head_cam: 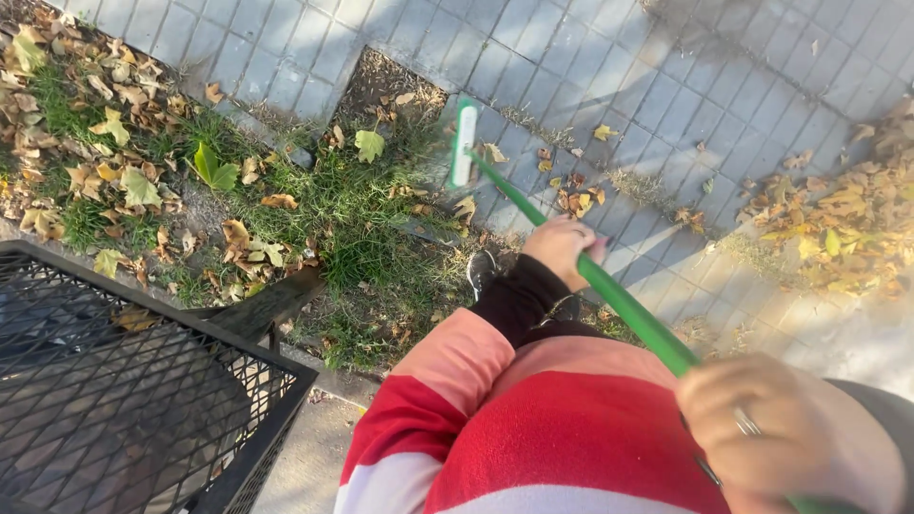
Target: Sweeping dry leaves into a pile on a paved outdoor area using a push broom.
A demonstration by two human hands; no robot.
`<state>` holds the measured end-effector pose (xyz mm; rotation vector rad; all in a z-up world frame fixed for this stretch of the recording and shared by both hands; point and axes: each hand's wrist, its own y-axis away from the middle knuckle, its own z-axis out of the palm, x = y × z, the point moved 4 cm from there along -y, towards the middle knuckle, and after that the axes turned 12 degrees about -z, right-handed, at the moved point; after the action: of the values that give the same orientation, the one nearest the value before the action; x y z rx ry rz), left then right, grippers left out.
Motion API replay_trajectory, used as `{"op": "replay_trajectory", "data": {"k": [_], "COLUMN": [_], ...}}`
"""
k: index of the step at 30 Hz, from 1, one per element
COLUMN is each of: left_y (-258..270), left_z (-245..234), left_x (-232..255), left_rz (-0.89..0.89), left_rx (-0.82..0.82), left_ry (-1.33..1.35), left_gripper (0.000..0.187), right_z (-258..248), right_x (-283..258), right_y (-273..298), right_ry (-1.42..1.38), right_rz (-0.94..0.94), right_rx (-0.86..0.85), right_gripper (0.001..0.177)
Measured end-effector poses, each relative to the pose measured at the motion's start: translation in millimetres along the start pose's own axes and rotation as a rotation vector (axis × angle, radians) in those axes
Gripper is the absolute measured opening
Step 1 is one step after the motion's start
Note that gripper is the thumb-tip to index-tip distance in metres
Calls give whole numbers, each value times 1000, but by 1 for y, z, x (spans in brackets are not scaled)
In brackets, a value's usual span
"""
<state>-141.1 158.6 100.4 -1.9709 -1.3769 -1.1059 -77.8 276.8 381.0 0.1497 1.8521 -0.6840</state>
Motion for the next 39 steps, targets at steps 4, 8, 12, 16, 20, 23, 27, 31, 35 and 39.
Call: {"op": "replay_trajectory", "data": {"k": [4,8,12,16,20,23,27,31,35,39], "left_y": [1,-1,-14,-9,-16,-14,-19,-3,-5,1], "left_z": [-19,-62,-68,-37,-24,0,24,27,29,1], "left_x": [55,41,-71,-243,-248,-209,-134,-62,-25,30], "left_rz": [99,110,-113,-642,-597,-659,-370,-266,-226,-105], "left_rx": [86,111,30,-231,-310,-405,-363,-280,-225,-124], "left_ry": [60,56,-232,-241,-427,-303,-262,-156,-91,-39], "left_gripper": [23,22,18,9,9,3,5,9,9,12], "right_z": [12,23,-5,19,11,-6,-27,-23,-26,-5], "right_x": [-14,-18,54,154,158,133,85,43,9,-6], "right_y": [97,95,4,-31,-33,-24,-19,9,3,62], "right_ry": [43,181,78,74,7,5,-2,-25,30,-134], "right_rz": [-20,116,194,45,5,56,154,196,127,204], "right_rx": [46,231,264,213,286,275,136,103,30,44], "right_gripper": [13,10,7,11,14,16,29,32,25,22]}}
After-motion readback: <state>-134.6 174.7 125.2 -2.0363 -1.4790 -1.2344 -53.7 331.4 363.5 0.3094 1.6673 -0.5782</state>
